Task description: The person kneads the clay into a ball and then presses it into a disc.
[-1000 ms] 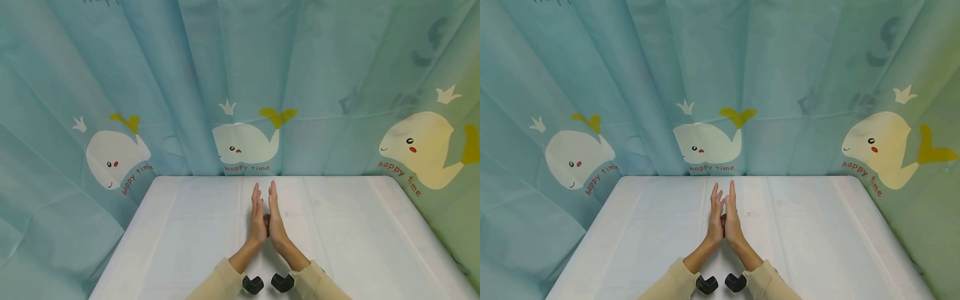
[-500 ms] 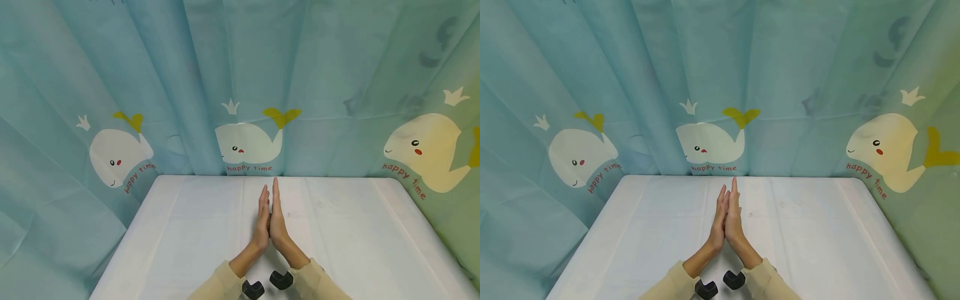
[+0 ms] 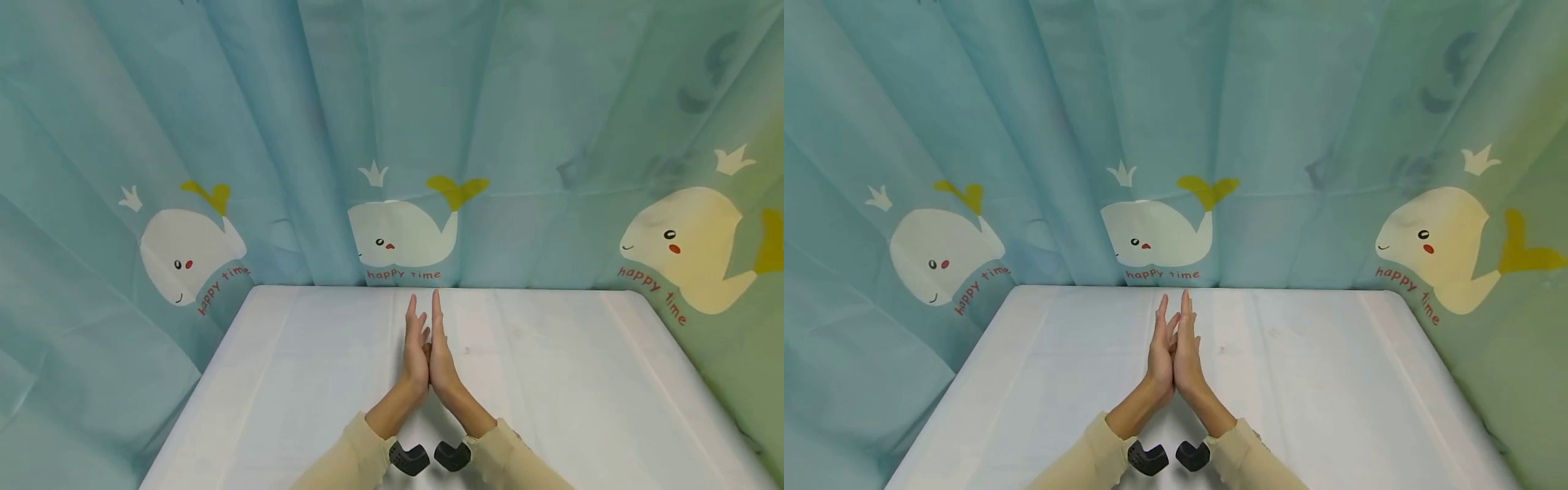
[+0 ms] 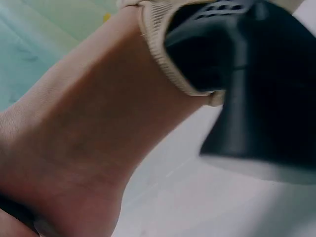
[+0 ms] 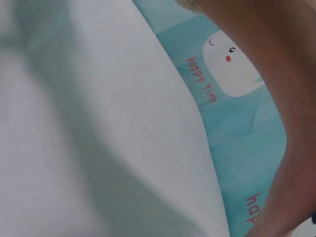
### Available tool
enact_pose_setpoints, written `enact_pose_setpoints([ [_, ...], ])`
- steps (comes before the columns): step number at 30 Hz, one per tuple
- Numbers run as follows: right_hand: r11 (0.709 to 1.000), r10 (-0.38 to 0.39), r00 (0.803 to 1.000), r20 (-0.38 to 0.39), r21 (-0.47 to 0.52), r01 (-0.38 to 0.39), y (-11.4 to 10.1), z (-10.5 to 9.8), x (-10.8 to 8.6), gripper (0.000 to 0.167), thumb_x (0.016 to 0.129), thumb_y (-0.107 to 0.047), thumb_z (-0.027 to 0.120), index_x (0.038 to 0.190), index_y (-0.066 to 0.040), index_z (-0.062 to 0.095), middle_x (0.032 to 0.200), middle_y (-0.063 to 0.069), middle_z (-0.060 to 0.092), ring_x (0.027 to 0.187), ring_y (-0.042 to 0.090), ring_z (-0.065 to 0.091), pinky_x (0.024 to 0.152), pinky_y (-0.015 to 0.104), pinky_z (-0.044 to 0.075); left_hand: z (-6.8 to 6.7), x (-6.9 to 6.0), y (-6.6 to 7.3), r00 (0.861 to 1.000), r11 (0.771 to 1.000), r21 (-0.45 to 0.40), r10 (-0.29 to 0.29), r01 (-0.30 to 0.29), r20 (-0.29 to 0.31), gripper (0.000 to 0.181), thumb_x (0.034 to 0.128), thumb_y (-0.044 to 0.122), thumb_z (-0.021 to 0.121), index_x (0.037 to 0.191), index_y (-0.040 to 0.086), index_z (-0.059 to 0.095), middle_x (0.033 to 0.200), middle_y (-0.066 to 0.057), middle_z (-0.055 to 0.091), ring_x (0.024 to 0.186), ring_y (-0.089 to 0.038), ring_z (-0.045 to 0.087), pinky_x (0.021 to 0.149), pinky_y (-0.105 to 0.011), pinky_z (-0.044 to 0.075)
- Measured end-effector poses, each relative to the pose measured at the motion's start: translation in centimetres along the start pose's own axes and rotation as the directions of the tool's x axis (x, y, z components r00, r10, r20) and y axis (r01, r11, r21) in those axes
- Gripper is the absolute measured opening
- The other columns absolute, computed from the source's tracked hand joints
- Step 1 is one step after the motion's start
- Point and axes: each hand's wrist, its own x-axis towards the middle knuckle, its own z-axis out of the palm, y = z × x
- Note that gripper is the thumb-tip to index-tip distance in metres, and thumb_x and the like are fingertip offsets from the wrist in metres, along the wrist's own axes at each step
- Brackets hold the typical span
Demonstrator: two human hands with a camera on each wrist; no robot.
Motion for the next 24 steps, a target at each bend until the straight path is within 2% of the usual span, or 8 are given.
enact_pose_setpoints([
  [7,1.0,0.002,0.998,0.066,0.014,-0.003,-0.2,0.6,-0.9,0.053,0.113,-0.044,0.007,0.165,-0.037,0.001,0.171,-0.011,-0.004,0.157,0.016,-0.006,0.124,0.055,-0.003,-1.1,1.2,-0.5,0.992,0.998,-0.022,-0.062,0.06,-0.11,0.067,0.1089,0.058,0.025,0.167,0.028,0.009,0.172,-0.013,0.002,0.154,-0.046,0.009,0.121,-0.065,0.009],
  [9,1.0,0.006,0.997,0.077,0.025,-0.008,-0.3,0.8,-1.2,0.052,0.113,-0.045,0.007,0.164,-0.039,0.001,0.171,-0.014,-0.003,0.157,0.013,-0.005,0.124,0.053,-0.003,-1.4,1.3,-0.8,0.991,0.998,-0.018,-0.059,0.057,-0.124,0.067,0.1088,0.059,0.025,0.167,0.03,0.009,0.172,-0.011,0.002,0.155,-0.045,0.008,0.121,-0.065,0.008],
  [14,0.998,0.011,0.998,0.057,0.059,-0.015,-0.5,0.7,-0.8,0.053,0.113,-0.044,0.008,0.165,-0.038,0.003,0.171,-0.013,0.0,0.157,0.014,-0.001,0.124,0.053,-0.001,-1.3,1.1,-1.0,0.998,0.998,0.047,0.036,-0.034,-0.047,0.061,0.1112,0.049,0.019,0.167,0.028,0.007,0.173,-0.003,0.002,0.157,-0.037,0.004,0.123,-0.061,0.005],
  [16,0.997,0.017,0.999,0.038,0.076,-0.019,-0.6,0.6,-0.4,0.053,0.113,-0.045,0.008,0.165,-0.038,0.004,0.171,-0.013,0.001,0.157,0.012,0.0,0.125,0.052,0.0,-0.9,0.9,-0.8,0.997,0.995,0.067,0.078,-0.078,-0.007,0.06,0.1117,0.045,0.019,0.167,0.026,0.007,0.173,-0.002,0.003,0.157,-0.033,0.003,0.123,-0.059,0.005],
  [18,0.997,0.002,1.0,0.02,0.073,-0.003,-0.6,0.4,0.0,0.054,0.113,-0.045,0.008,0.166,-0.035,0.003,0.171,-0.012,-0.001,0.157,0.013,-0.002,0.125,0.052,-0.001,-0.5,0.6,-0.5,0.996,0.993,0.07,0.094,-0.094,0.014,0.059,0.1115,0.044,0.02,0.167,0.027,0.008,0.173,-0.003,0.004,0.158,-0.03,0.004,0.123,-0.058,0.006],
  [21,0.998,-0.002,1.0,-0.023,0.06,0.003,-0.2,-0.3,0.6,0.055,0.112,-0.045,0.007,0.166,-0.035,0.0,0.171,-0.011,-0.005,0.157,0.016,-0.005,0.124,0.052,0.001,0.0,-0.3,0.0,0.995,0.996,0.047,0.077,-0.08,0.055,0.06,0.111,0.046,0.023,0.167,0.031,0.006,0.173,-0.007,0.003,0.157,-0.031,0.008,0.124,-0.055,0.008],
  [22,0.998,0.0,0.999,-0.042,0.06,0.002,0.0,-0.6,0.8,0.054,0.112,-0.045,0.007,0.165,-0.036,0.0,0.171,-0.01,-0.007,0.157,0.021,-0.001,0.123,0.053,0.005,0.2,-0.6,0.1,0.995,0.996,0.057,0.067,-0.071,0.073,0.061,0.1107,0.047,0.023,0.167,0.032,0.004,0.173,-0.007,0.002,0.154,-0.035,0.019,0.122,-0.053,0.018],
  [24,0.998,0.02,0.998,-0.067,0.057,-0.016,0.5,-1.2,1.0,0.054,0.112,-0.044,0.005,0.165,-0.038,-0.002,0.171,-0.009,-0.01,0.156,0.023,0.004,0.12,0.051,0.012,0.5,-1.2,0.4,0.994,0.997,0.064,0.041,-0.048,0.106,0.061,0.1107,0.048,0.022,0.166,0.034,0.002,0.173,-0.006,-0.001,0.151,-0.036,0.024,0.118,-0.049,0.024],
])
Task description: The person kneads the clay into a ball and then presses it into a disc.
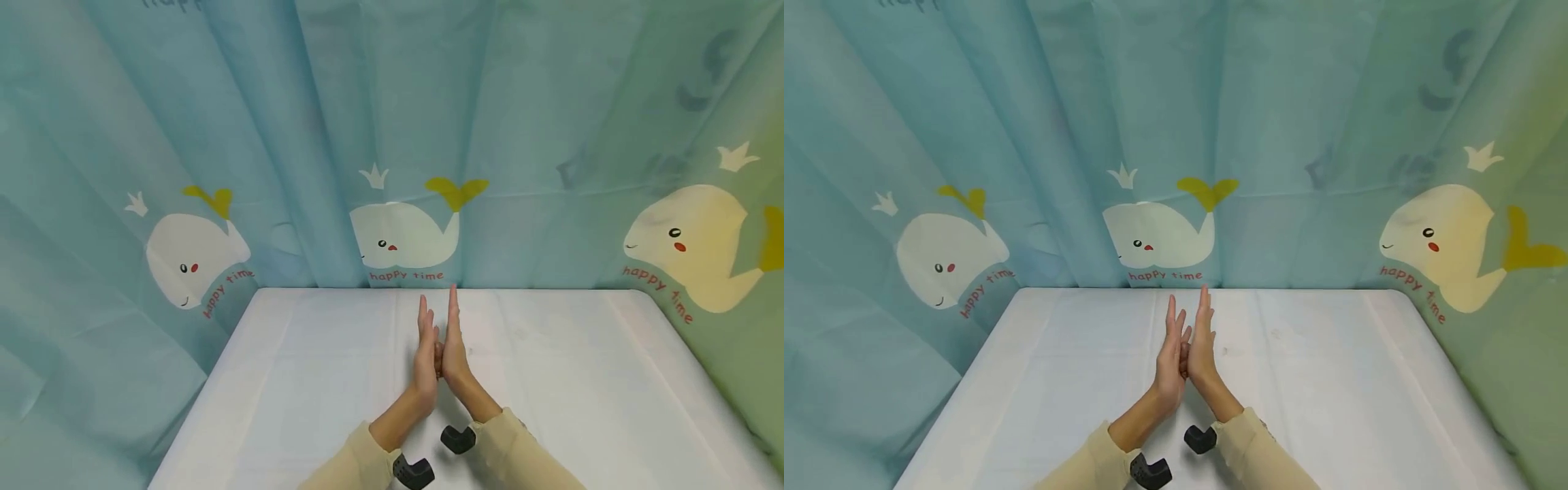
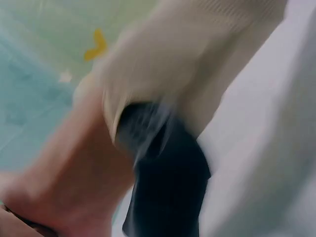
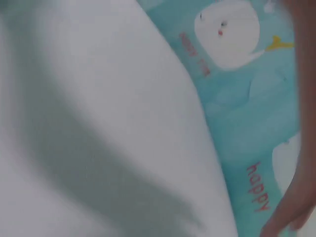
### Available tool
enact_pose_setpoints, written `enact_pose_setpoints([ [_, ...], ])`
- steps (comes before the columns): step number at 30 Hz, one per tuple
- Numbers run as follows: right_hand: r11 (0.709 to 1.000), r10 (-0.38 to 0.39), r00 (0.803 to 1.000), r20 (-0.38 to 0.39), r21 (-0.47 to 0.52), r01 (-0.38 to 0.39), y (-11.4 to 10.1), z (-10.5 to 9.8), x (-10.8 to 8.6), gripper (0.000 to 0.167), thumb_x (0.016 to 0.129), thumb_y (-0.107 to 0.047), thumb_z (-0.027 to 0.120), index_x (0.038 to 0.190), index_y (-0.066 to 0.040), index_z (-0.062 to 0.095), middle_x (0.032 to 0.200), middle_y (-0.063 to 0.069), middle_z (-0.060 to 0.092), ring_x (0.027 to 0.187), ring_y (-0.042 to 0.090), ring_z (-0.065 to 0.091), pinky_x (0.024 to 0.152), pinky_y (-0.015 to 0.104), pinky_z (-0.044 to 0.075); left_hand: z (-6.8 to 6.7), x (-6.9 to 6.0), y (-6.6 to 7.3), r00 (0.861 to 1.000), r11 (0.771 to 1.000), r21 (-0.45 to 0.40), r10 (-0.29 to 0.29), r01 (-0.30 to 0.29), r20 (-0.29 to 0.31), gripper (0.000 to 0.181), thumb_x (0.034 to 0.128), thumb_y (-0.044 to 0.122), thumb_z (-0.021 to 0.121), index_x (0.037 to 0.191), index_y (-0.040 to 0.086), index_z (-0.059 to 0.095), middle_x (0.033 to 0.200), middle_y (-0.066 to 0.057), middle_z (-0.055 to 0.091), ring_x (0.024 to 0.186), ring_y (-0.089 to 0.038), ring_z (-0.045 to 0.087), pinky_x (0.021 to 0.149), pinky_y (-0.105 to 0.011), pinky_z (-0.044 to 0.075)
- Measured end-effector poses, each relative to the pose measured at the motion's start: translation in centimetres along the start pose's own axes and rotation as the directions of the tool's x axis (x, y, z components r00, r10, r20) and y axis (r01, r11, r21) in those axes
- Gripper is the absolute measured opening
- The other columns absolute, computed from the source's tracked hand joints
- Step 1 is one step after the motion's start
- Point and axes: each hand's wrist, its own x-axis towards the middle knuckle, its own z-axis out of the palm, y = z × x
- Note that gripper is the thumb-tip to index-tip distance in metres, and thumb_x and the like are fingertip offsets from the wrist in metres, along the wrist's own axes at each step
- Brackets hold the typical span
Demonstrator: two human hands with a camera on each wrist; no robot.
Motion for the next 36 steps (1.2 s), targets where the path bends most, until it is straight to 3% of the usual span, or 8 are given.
enact_pose_setpoints([
  [4,0.997,0.072,0.997,0.022,-0.006,-0.072,0.2,-0.6,0.0,0.053,0.11,-0.049,0.002,0.163,-0.045,-0.004,0.172,-0.003,-0.01,0.116,0.02,0.05,0.082,0.033,0.043,0.4,0.1,0.5,0.999,0.999,-0.028,-0.047,0.047,-0.011,0.064,0.1087,0.056,0.024,0.166,0.037,0.004,0.173,-0.003,-0.002,0.151,-0.038,0.024,0.115,-0.046,0.027],
  [7,0.997,0.075,0.994,0.074,-0.018,-0.073,-0.2,0.0,-0.4,0.054,0.11,-0.05,0.002,0.163,-0.045,-0.002,0.171,0.009,0.009,0.068,0.011,0.045,0.055,0.025,0.037,0.1,1.1,0.9,0.996,0.997,-0.061,-0.053,0.049,-0.071,0.068,0.1066,0.061,0.028,0.166,0.037,0.005,0.173,-0.005,0.0,0.156,-0.039,0.007,0.123,-0.057,0.011],
  [10,1.0,0.022,0.992,0.125,0.005,-0.022,-0.6,1.0,-1.0,0.054,0.112,-0.045,0.005,0.165,-0.039,0.001,0.17,0.008,0.013,0.1,0.015,0.063,0.092,0.032,0.048,-0.7,2.0,0.8,0.991,1.0,-0.026,-0.006,0.003,-0.134,0.067,0.1082,0.058,0.024,0.167,0.033,0.004,0.173,-0.005,-0.004,0.156,-0.041,0.003,0.122,-0.061,0.003],
  [13,0.998,-0.009,0.989,0.147,0.061,0.001,-0.9,1.6,-1.5,0.055,0.112,-0.045,0.007,0.166,-0.034,0.006,0.172,-0.007,0.0,0.155,0.014,0.013,0.124,0.049,0.009,-1.1,2.5,0.1,0.983,0.997,0.035,0.073,-0.068,-0.167,0.062,0.1114,0.048,0.022,0.167,0.027,0.004,0.173,-0.003,-0.005,0.157,-0.035,0.001,0.123,-0.058,0.002],
  [22,0.945,0.103,0.991,0.088,0.301,-0.125,-2.0,0.3,-0.5,0.061,0.109,-0.061,0.015,0.165,-0.039,0.009,0.171,-0.009,0.007,0.157,0.013,0.004,0.126,0.047,0.005,0.1,1.9,-0.4,0.968,0.943,0.226,0.251,-0.243,-0.006,0.058,0.114,0.037,0.024,0.167,0.02,0.009,0.172,-0.003,0.008,0.158,-0.026,0.007,0.124,-0.057,0.007],
  [25,0.946,0.121,0.99,0.075,0.293,-0.137,-1.9,-0.6,0.4,0.058,0.109,-0.059,0.016,0.164,-0.044,0.0,0.172,-0.007,-0.002,0.157,0.013,-0.002,0.126,0.049,0.003,0.9,1.0,-0.2,0.97,0.941,0.234,0.241,-0.242,0.035,0.056,0.1135,0.034,0.023,0.167,0.022,0.009,0.172,-0.001,0.009,0.158,-0.023,0.006,0.124,-0.056,0.005],
  [31,0.993,0.031,0.993,0.114,0.112,-0.044,-1.4,-0.2,0.8,0.055,0.111,-0.052,0.013,0.163,-0.045,-0.003,0.172,-0.01,-0.008,0.156,0.014,-0.004,0.111,0.034,0.034,0.5,1.2,1.4,0.995,0.993,0.073,0.097,-0.095,-0.024,0.059,0.111,0.047,0.018,0.167,0.033,0.006,0.172,0.005,-0.001,0.158,-0.022,-0.002,0.123,-0.058,0.001],
  [36,0.997,-0.048,0.99,0.131,0.063,0.04,-1.1,0.7,-0.2,0.055,0.113,-0.044,0.012,0.166,-0.035,0.0,0.172,-0.01,-0.008,0.156,0.016,-0.009,0.122,0.059,0.003,0.2,1.9,2.0,0.994,0.999,0.013,0.04,-0.038,-0.103,0.062,0.1104,0.052,0.02,0.167,0.032,0.005,0.173,0.002,-0.005,0.158,-0.026,-0.005,0.123,-0.057,0.0],
])
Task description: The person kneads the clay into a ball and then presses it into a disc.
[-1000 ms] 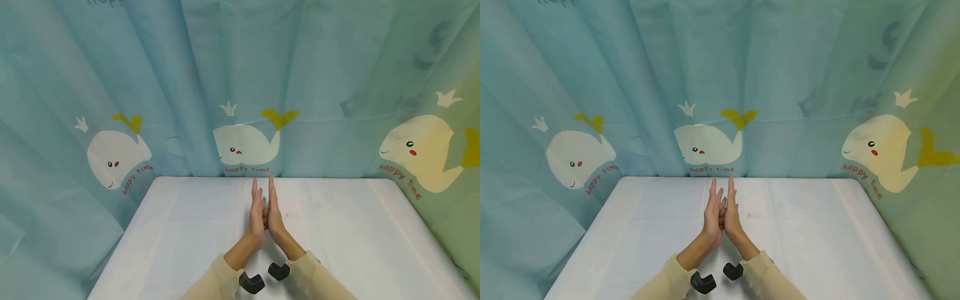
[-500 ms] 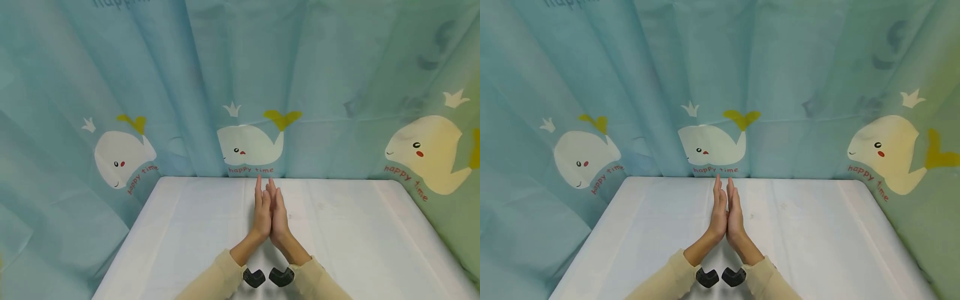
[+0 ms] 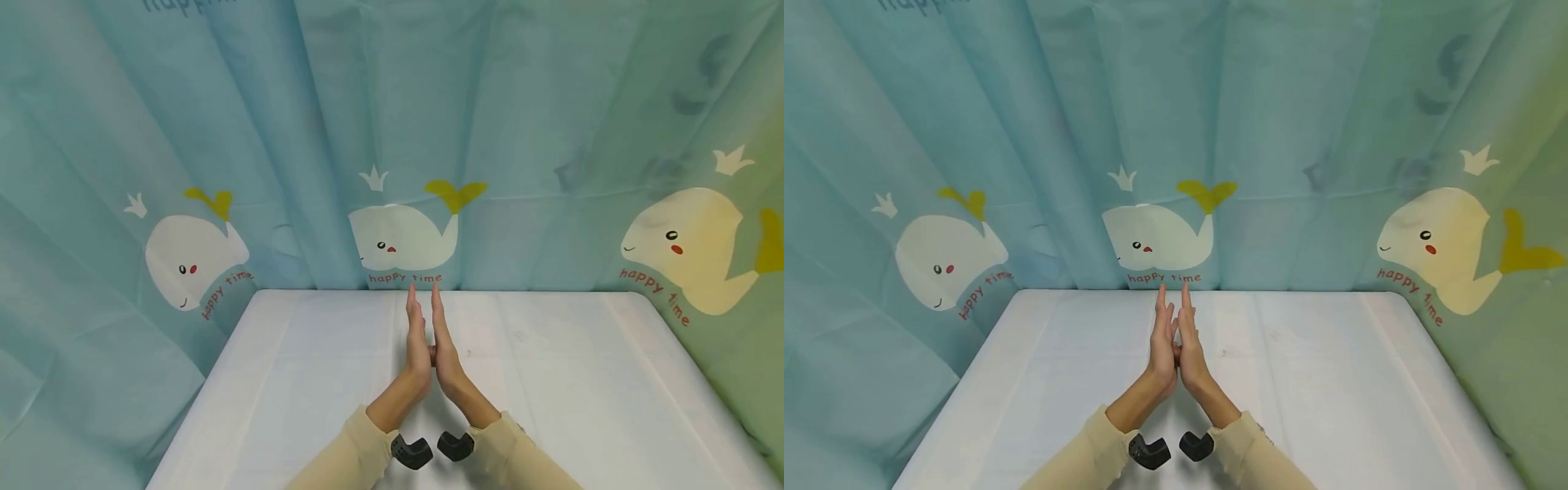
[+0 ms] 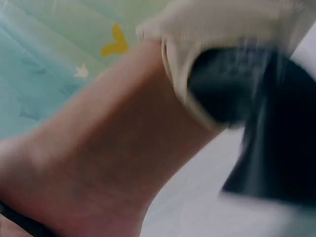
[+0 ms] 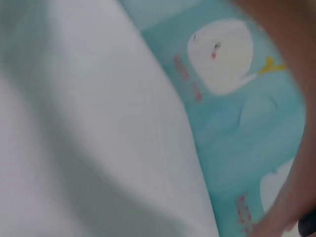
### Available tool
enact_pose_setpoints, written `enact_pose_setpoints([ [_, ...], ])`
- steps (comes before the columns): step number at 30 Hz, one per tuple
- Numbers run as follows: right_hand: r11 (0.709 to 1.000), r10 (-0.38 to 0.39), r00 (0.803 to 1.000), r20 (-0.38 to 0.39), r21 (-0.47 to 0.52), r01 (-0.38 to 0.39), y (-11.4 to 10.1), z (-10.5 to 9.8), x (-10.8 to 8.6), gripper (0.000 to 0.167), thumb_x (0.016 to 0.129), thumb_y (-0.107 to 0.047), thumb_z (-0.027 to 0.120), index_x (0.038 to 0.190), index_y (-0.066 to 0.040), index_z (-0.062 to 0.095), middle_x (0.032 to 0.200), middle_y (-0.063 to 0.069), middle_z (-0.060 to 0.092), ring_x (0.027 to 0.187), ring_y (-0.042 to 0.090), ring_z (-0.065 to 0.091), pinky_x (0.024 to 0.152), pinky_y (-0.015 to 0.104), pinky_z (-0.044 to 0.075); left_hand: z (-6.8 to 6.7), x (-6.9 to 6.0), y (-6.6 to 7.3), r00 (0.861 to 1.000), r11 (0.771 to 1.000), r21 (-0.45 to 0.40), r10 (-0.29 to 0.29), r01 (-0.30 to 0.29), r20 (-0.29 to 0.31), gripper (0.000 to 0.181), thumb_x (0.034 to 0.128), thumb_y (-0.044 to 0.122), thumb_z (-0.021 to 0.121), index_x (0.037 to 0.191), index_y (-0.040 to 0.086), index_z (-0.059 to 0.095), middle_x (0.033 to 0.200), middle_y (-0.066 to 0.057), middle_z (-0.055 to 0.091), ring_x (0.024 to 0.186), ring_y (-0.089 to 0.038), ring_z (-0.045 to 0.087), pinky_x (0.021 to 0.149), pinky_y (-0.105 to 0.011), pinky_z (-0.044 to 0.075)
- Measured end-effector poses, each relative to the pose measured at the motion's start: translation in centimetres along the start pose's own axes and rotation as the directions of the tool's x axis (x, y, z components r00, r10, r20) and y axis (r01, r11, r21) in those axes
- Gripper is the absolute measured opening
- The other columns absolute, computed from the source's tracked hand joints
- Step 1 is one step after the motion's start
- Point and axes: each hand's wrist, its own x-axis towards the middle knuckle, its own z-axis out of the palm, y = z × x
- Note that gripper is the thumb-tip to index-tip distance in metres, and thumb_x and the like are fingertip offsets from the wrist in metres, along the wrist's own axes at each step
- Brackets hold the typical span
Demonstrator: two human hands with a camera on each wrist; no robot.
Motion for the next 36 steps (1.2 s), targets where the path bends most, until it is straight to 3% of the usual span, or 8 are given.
enact_pose_setpoints([
  [7,0.966,0.092,0.995,-0.029,0.245,-0.082,-1.0,0.2,-0.8,0.057,0.109,-0.058,0.015,0.164,-0.045,0.007,0.171,-0.009,0.005,0.157,0.013,0.0,0.126,0.049,0.004,0.3,0.8,-1.1,0.99,0.982,0.139,0.132,-0.126,-0.04,0.06,0.1122,0.048,0.029,0.167,0.03,0.01,0.171,-0.009,0.01,0.157,-0.032,0.013,0.124,-0.055,0.014],
  [16,0.935,0.162,0.985,-0.059,0.329,-0.134,-0.9,-0.4,-0.9,0.061,0.11,-0.057,0.015,0.166,-0.036,0.004,0.171,-0.01,0.008,0.156,0.01,0.007,0.126,0.041,0.004,0.2,1.4,-3.0,0.977,0.951,0.221,0.207,-0.215,0.058,0.06,0.1133,0.035,0.034,0.167,0.025,0.008,0.171,-0.012,0.013,0.156,-0.033,0.015,0.124,-0.055,0.015],
  [20,0.959,0.177,0.98,-0.091,0.238,-0.151,-0.5,-0.9,-0.1,0.059,0.109,-0.059,0.019,0.164,-0.043,0.002,0.172,-0.006,0.003,0.158,0.015,0.001,0.125,0.049,0.005,0.2,0.4,-2.6,0.981,0.958,0.221,0.162,-0.183,0.11,0.061,0.1134,0.037,0.029,0.167,0.022,0.005,0.173,-0.005,0.006,0.158,-0.027,0.006,0.124,-0.057,0.007],
  [21,0.969,0.17,0.98,-0.098,0.199,-0.148,-0.3,-0.9,0.1,0.059,0.11,-0.058,0.021,0.164,-0.045,0.001,0.172,-0.006,0.002,0.158,0.016,0.002,0.124,0.048,0.015,0.1,0.1,-2.4,0.982,0.966,0.197,0.148,-0.169,0.115,0.061,0.1132,0.039,0.027,0.167,0.022,0.004,0.173,-0.003,0.004,0.158,-0.026,0.003,0.123,-0.059,0.005],
  [24,0.99,0.126,0.988,-0.087,0.082,-0.119,0.1,-1.0,0.7,0.059,0.11,-0.053,0.027,0.162,-0.049,0.001,0.172,-0.008,0.003,0.157,0.018,0.008,0.094,0.034,0.045,0.0,-0.4,-1.5,0.991,0.991,0.088,0.09,-0.099,0.097,0.061,0.1113,0.047,0.021,0.167,0.03,0.002,0.172,0.007,-0.002,0.158,-0.022,-0.002,0.122,-0.061,0.001],
  [27,0.999,0.052,0.996,-0.076,-0.001,-0.053,0.5,-1.0,1.2,0.06,0.11,-0.048,0.029,0.163,-0.047,0.002,0.171,-0.009,0.006,0.156,0.019,0.01,0.077,0.029,0.042,-0.2,-0.7,-0.7,0.994,0.997,0.037,0.069,-0.072,0.08,0.061,0.1103,0.05,0.02,0.167,0.034,0.002,0.171,0.01,-0.004,0.157,-0.021,-0.004,0.121,-0.06,0.004],
  [30,1.0,0.007,0.998,-0.069,-0.01,-0.008,0.8,-1.0,1.5,0.057,0.111,-0.046,0.024,0.164,-0.044,0.002,0.172,-0.01,0.004,0.157,0.018,0.004,0.102,0.036,0.035,-0.2,-1.0,-0.4,0.995,0.998,0.027,0.052,-0.054,0.085,0.061,0.1104,0.05,0.018,0.166,0.034,0.001,0.172,0.008,-0.006,0.157,-0.021,-0.003,0.12,-0.056,0.013],
  [36,0.999,0.015,1.0,0.018,0.052,-0.016,0.6,-0.1,0.9,0.057,0.112,-0.045,0.016,0.166,-0.035,0.0,0.172,-0.007,-0.001,0.157,0.016,-0.001,0.115,0.052,0.025,-0.4,-0.1,-0.5,0.999,0.999,0.031,0.038,-0.038,-0.002,0.061,0.1108,0.05,0.018,0.167,0.033,0.001,0.172,0.009,-0.003,0.157,-0.018,-0.004,0.123,-0.056,0.004],
])
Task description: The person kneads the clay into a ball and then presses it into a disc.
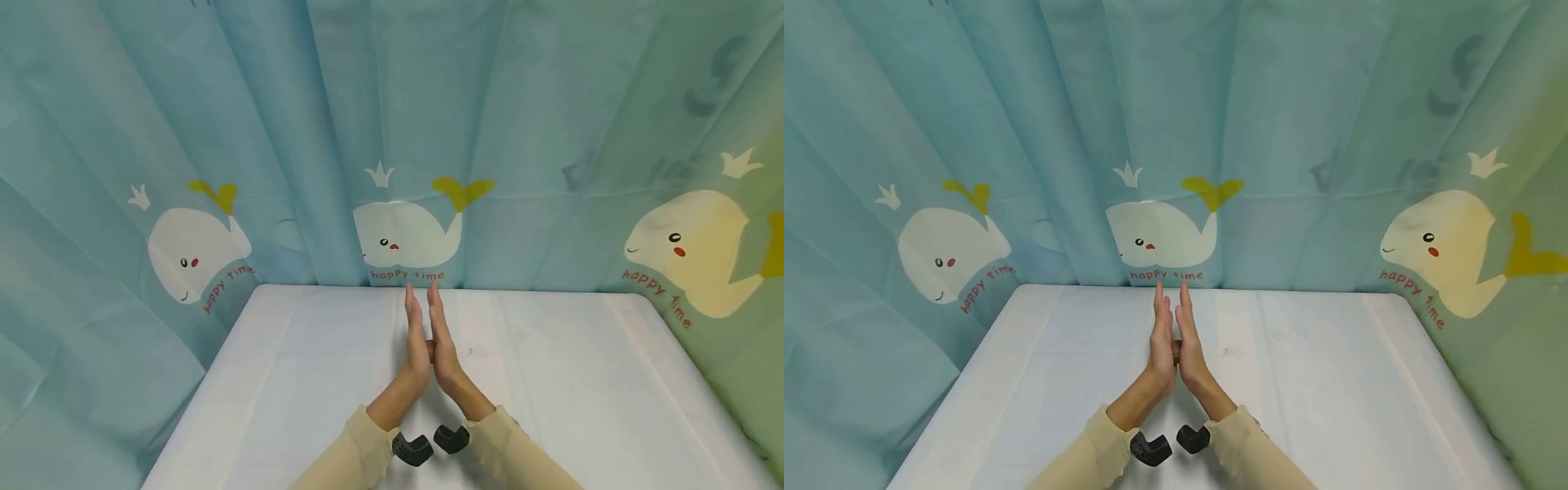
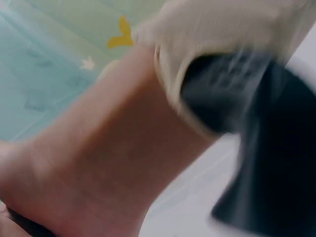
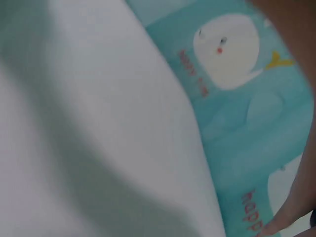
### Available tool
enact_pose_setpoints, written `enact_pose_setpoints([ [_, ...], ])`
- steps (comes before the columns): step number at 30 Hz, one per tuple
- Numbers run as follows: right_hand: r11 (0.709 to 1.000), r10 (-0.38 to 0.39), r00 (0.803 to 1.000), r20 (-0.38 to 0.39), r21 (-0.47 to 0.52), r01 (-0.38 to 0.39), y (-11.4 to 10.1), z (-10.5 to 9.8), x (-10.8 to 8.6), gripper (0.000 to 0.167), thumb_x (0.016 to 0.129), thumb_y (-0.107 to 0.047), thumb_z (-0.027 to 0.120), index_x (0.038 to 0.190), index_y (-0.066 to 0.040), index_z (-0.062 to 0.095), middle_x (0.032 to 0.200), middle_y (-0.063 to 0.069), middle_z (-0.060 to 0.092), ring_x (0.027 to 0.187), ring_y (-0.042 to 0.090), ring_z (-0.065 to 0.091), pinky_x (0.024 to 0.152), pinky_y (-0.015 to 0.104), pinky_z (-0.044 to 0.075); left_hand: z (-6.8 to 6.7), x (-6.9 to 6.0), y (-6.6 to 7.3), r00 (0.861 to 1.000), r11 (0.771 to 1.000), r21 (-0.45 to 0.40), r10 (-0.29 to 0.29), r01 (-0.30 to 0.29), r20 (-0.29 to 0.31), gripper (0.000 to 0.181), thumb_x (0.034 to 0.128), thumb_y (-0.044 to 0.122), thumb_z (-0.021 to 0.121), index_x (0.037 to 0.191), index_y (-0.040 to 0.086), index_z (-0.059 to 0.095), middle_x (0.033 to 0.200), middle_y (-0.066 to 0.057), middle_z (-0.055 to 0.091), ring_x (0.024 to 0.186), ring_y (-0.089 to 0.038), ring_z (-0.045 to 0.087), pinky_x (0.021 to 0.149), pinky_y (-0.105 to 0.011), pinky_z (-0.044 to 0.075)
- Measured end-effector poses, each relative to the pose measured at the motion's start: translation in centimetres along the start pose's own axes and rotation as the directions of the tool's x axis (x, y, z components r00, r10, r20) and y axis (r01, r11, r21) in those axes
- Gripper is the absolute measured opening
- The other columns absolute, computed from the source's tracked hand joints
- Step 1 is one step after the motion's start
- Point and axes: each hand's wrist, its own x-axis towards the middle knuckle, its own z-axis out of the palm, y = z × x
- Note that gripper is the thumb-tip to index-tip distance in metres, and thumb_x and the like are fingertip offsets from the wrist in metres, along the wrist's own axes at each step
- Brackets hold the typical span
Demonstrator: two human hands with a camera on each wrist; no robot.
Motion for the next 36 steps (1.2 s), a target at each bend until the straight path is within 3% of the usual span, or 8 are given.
enact_pose_setpoints([
  [7,0.987,0.011,1.0,0.001,0.158,-0.011,-1.7,1.0,-0.6,0.055,0.111,-0.052,0.018,0.164,-0.043,0.01,0.171,-0.009,0.008,0.157,0.015,0.004,0.125,0.053,0.003,-0.2,1.5,-0.8,0.989,0.977,0.186,0.123,-0.107,-0.077,0.054,0.1136,0.042,0.023,0.166,0.036,0.011,0.171,0.012,0.011,0.157,-0.016,0.007,0.125,-0.051,0.008],
  [20,0.998,0.059,0.998,0.008,-0.002,-0.059,-3.2,0.3,0.6,0.054,0.11,-0.054,0.018,0.163,-0.047,0.009,0.17,-0.015,0.001,0.156,0.013,-0.002,0.123,0.057,0.001,-0.1,0.7,0.2,0.99,0.994,0.072,0.068,-0.077,0.123,0.057,0.112,0.045,0.017,0.166,0.034,0.002,0.172,0.007,-0.003,0.157,-0.018,-0.003,0.124,-0.057,0.002],
  [21,0.998,0.058,0.998,0.003,-0.021,-0.058,-3.1,0.1,0.7,0.054,0.111,-0.054,0.017,0.163,-0.046,0.008,0.17,-0.014,0.0,0.157,0.013,-0.003,0.123,0.057,0.001,-0.1,0.5,0.5,0.989,0.996,0.062,0.054,-0.063,0.135,0.057,0.1118,0.046,0.016,0.166,0.037,0.001,0.172,0.008,-0.004,0.155,-0.019,0.017,0.123,-0.051,0.016],
  [24,0.995,0.07,0.997,-0.013,-0.076,-0.071,-2.5,-0.4,0.8,0.054,0.11,-0.054,0.015,0.163,-0.048,0.006,0.171,-0.013,0.004,0.157,0.018,0.004,0.12,0.058,0.012,-0.2,-0.1,1.0,0.985,1.0,0.02,0.011,-0.014,0.172,0.056,0.1116,0.047,0.013,0.165,0.039,-0.001,0.172,0.006,-0.008,0.094,-0.014,0.06,0.085,-0.028,0.046],
  [27,0.995,0.089,0.996,-0.019,-0.053,-0.09,-1.9,-0.8,0.9,0.053,0.111,-0.054,0.014,0.162,-0.049,0.005,0.171,-0.012,0.002,0.155,0.015,0.007,0.114,0.05,0.02,-0.3,-0.5,1.8,0.984,0.999,-0.035,-0.005,0.011,0.177,0.058,0.1108,0.052,0.014,0.166,0.038,0.0,0.172,0.003,-0.01,0.057,-0.009,0.032,0.053,-0.021,0.027],
  [32,0.996,0.093,0.995,0.019,0.003,-0.093,-1.5,-0.2,0.0,0.055,0.111,-0.053,0.012,0.165,-0.042,0.004,0.172,-0.006,0.001,0.133,0.007,0.041,0.098,0.031,0.032,-0.5,0.0,2.1,0.993,1.0,0.015,-0.021,0.019,0.115,0.062,0.1077,0.061,0.015,0.165,0.041,0.003,0.172,0.006,-0.009,0.12,-0.018,0.055,0.093,-0.031,0.043],
  [35,0.999,0.027,0.998,0.058,-0.029,-0.026,-2.1,0.5,-0.6,0.056,0.112,-0.05,0.012,0.165,-0.039,0.004,0.172,-0.006,0.001,0.135,0.011,0.04,0.108,0.035,0.03,-0.9,1.1,1.5,0.998,0.997,0.077,0.0,-0.004,0.06,0.06,0.11,0.054,0.015,0.166,0.036,0.003,0.172,0.006,-0.006,0.157,-0.018,-0.004,0.123,-0.051,0.007],
  [36,0.999,0.003,0.998,0.07,-0.036,0.0,-2.3,0.7,-0.8,0.055,0.112,-0.049,0.013,0.165,-0.04,0.005,0.172,-0.006,0.001,0.148,0.01,0.022,0.115,0.041,0.025,-1.0,1.4,1.2,0.999,0.996,0.091,0.008,-0.012,0.045,0.059,0.1109,0.052,0.016,0.166,0.034,0.003,0.172,0.006,-0.005,0.157,-0.019,-0.006,0.124,-0.054,0.0],
])
